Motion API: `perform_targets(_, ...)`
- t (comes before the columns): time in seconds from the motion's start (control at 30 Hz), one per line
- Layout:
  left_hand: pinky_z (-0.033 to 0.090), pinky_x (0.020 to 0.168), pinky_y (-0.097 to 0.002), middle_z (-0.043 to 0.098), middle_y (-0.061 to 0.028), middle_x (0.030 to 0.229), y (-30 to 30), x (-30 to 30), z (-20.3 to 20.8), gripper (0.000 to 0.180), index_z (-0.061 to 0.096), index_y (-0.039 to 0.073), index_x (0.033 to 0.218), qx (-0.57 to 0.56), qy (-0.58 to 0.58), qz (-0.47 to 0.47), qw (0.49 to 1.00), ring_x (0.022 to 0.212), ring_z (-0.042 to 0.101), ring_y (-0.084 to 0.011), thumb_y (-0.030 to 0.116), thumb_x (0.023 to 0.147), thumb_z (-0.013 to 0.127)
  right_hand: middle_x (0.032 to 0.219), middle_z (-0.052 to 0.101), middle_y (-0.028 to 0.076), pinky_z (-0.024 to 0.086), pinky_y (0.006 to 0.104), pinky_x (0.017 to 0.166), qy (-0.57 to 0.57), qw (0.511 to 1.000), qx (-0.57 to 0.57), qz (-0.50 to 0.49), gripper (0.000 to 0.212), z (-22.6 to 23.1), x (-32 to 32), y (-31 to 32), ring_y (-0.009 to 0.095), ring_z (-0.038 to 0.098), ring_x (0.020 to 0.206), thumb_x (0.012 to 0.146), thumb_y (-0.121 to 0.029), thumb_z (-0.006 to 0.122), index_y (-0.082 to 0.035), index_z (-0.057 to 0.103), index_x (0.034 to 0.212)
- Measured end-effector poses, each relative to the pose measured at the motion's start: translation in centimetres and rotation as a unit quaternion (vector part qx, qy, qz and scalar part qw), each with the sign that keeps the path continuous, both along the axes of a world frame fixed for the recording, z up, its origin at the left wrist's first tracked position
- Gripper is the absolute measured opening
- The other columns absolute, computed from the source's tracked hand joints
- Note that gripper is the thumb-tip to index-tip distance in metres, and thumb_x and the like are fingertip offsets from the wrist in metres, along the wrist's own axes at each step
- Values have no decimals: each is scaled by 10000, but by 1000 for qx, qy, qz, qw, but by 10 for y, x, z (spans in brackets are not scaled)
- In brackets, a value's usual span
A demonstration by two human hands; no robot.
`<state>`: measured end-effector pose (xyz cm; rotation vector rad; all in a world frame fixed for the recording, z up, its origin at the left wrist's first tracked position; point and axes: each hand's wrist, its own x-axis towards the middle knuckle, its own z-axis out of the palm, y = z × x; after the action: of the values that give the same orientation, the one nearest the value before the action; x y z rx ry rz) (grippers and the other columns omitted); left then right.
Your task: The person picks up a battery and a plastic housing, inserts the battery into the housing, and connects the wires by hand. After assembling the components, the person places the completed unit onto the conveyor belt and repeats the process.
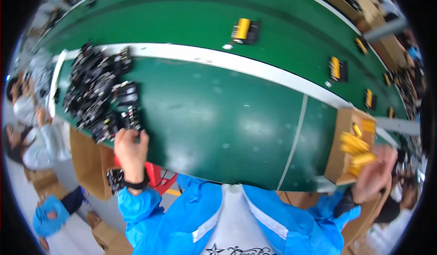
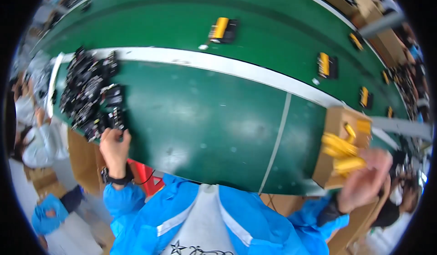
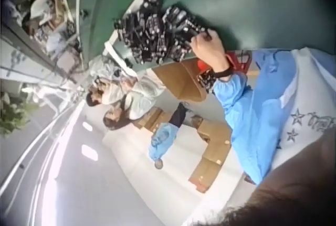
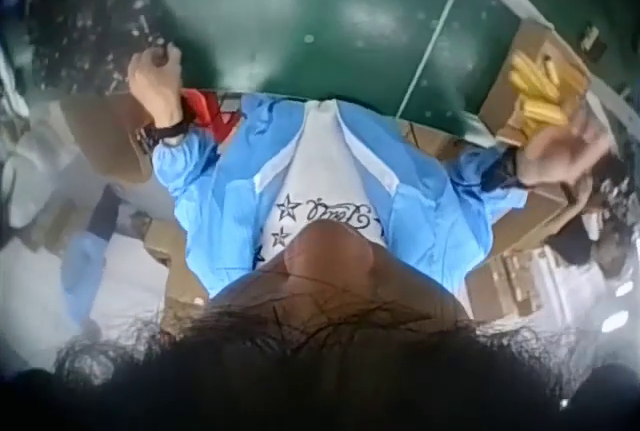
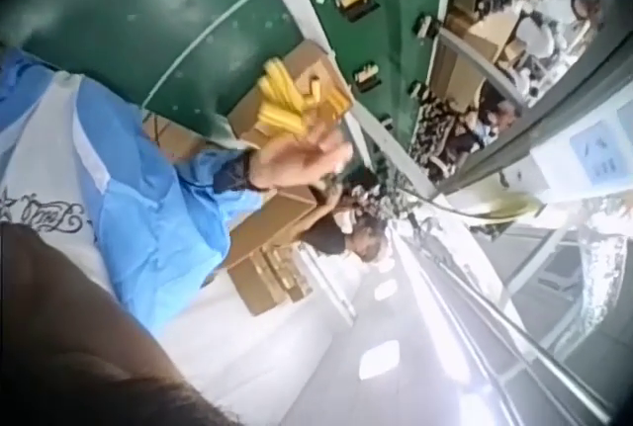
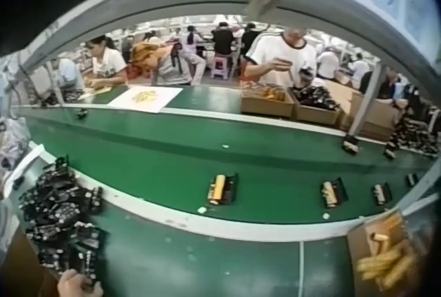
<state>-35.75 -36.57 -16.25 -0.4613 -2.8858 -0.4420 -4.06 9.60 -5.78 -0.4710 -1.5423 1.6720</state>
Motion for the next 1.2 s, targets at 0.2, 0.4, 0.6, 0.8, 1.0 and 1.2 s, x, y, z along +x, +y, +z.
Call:
perform_targets(0.2, 433, 615, -409, 519, -97, 709, 56, 25, -4, 154, 627, 27, 765, 36, -42, -136, 989, 682, 525, -296, 41, 709, 770, 830, 520, 35, 484, 355, 802, -124, 971, -182, 92, 95, -87, -95, -69, 175, 545, 776, 1008, -158, 528, -64, 517, 1022)
perform_targets(0.4, 411, 682, -403, 554, -90, 861, 118, 36, -15, 232, 643, 43, 861, 26, -32, -340, 939, 795, 534, -301, 57, 685, 794, 1014, 612, 130, 450, 392, 1004, -299, 915, 222, 157, 325, -115, -109, -50, 268, 586, 1055, 996, -120, 535, -12, 522, 1302)
perform_targets(0.6, 414, 713, -402, 562, -105, 900, 132, 32, -11, 345, 624, 32, 1014, 56, -65, -310, 947, 828, 538, -296, 102, 725, 800, 1228, 518, 213, 369, 402, 1094, -456, 855, 249, 0, 716, -139, -77, -62, 341, 494, 1218, 848, -147, 730, -36, 378, 1461)
perform_targets(0.8, 425, 848, -409, 552, -163, 1087, 135, 20, -3, 576, 559, 11, 1196, 45, -61, -238, 968, 997, 533, -342, 224, 739, 839, 1348, 380, 263, 421, 379, 1006, -552, 710, 363, -243, 1028, -150, -78, -91, 361, 410, 1260, 687, -197, 869, -20, 263, 1498)
perform_targets(1.0, 432, 915, -452, 541, -192, 1175, 132, -7, -14, 747, 512, -19, 1265, 34, -116, -254, 960, 1090, 519, -389, 338, 710, 863, 1129, 527, 162, 457, 357, 893, -601, 787, 40, -135, 639, -123, -63, -86, 256, 512, 1035, 753, -129, 803, 28, 488, 1286)
perform_targets(1.2, 432, 945, -447, 523, -213, 1250, 136, 1, -7, 859, 510, -34, 1287, -58, -268, -256, 927, 1130, 515, -400, 444, 670, 869, 909, 592, 76, 480, 323, 785, -543, 831, 120, 5, 279, -142, -52, -70, 172, 553, 805, 797, -31, 695, 19, 576, 1045)
